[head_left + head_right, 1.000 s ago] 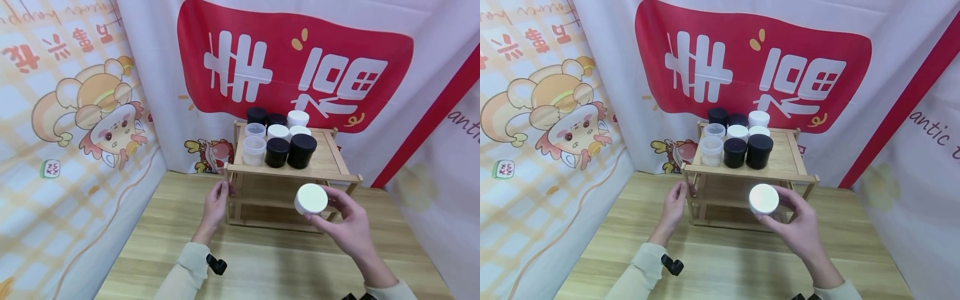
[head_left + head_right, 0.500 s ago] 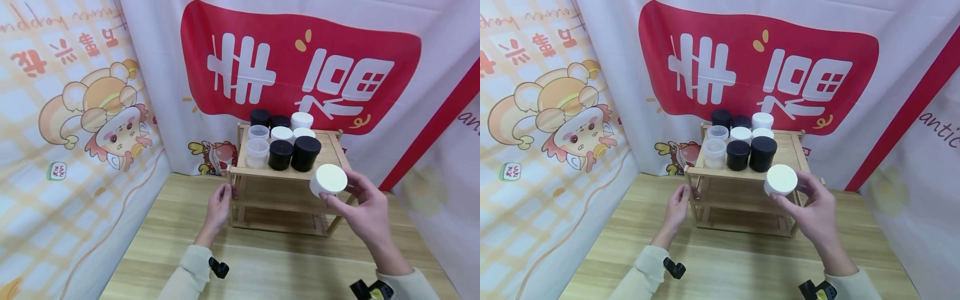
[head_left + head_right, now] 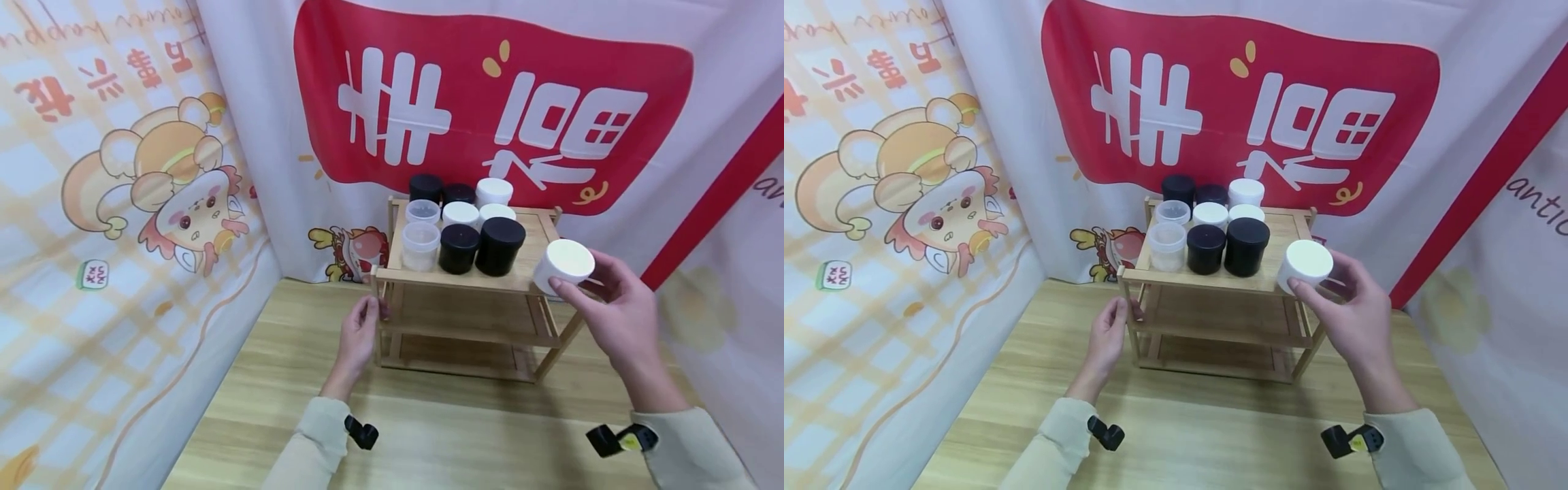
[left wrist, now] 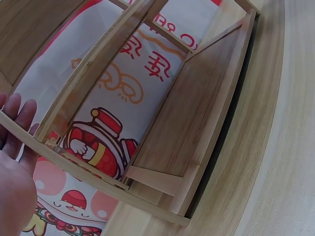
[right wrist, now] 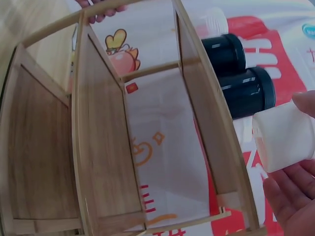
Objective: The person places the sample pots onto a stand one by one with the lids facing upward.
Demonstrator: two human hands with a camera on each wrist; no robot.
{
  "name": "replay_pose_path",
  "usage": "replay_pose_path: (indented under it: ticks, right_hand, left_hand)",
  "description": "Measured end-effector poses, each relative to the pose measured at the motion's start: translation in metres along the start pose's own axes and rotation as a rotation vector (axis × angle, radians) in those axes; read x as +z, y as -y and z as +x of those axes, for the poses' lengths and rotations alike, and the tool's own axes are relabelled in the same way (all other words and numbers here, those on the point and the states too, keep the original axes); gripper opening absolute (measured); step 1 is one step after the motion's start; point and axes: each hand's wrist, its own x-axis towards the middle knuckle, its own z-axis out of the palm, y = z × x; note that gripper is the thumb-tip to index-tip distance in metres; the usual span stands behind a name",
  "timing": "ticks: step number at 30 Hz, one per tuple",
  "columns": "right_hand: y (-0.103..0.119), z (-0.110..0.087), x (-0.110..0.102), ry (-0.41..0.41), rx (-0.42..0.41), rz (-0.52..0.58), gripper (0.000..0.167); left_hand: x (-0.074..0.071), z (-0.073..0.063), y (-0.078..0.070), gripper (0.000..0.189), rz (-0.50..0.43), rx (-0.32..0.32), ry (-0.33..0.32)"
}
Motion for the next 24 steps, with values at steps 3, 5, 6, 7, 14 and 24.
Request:
replay_pose_path:
  ticks: [3, 5, 6, 7, 14, 24]
  right_hand:
    - [-0.002, 0.009, 0.0, 0.032, 0.051, 0.007, 0.077]
    - [-0.003, 0.014, 0.001, 0.045, 0.079, 0.012, 0.078]
    - [-0.003, 0.017, 0.001, 0.049, 0.09, 0.017, 0.078]
    - [-0.002, 0.019, 0.002, 0.054, 0.095, 0.023, 0.079]
    - [0.003, 0.036, 0.009, 0.101, 0.119, -0.003, 0.087]
    - [0.008, 0.046, 0.015, 0.139, 0.121, -0.047, 0.091]
  left_hand:
    - [-0.001, 0.001, 0.001, 0.053, 0.004, 0.003, -0.014]
    - [-0.001, 0.001, 0.001, 0.052, 0.006, 0.001, -0.02]
    - [0.0, 0.001, 0.002, 0.053, 0.007, -0.001, -0.022]
    - [0.0, 0.001, 0.002, 0.053, 0.005, -0.001, -0.021]
    - [0.0, 0.002, -0.001, 0.055, -0.002, -0.002, -0.025]
    - [0.0, 0.001, 0.0, 0.055, -0.01, -0.016, -0.008]
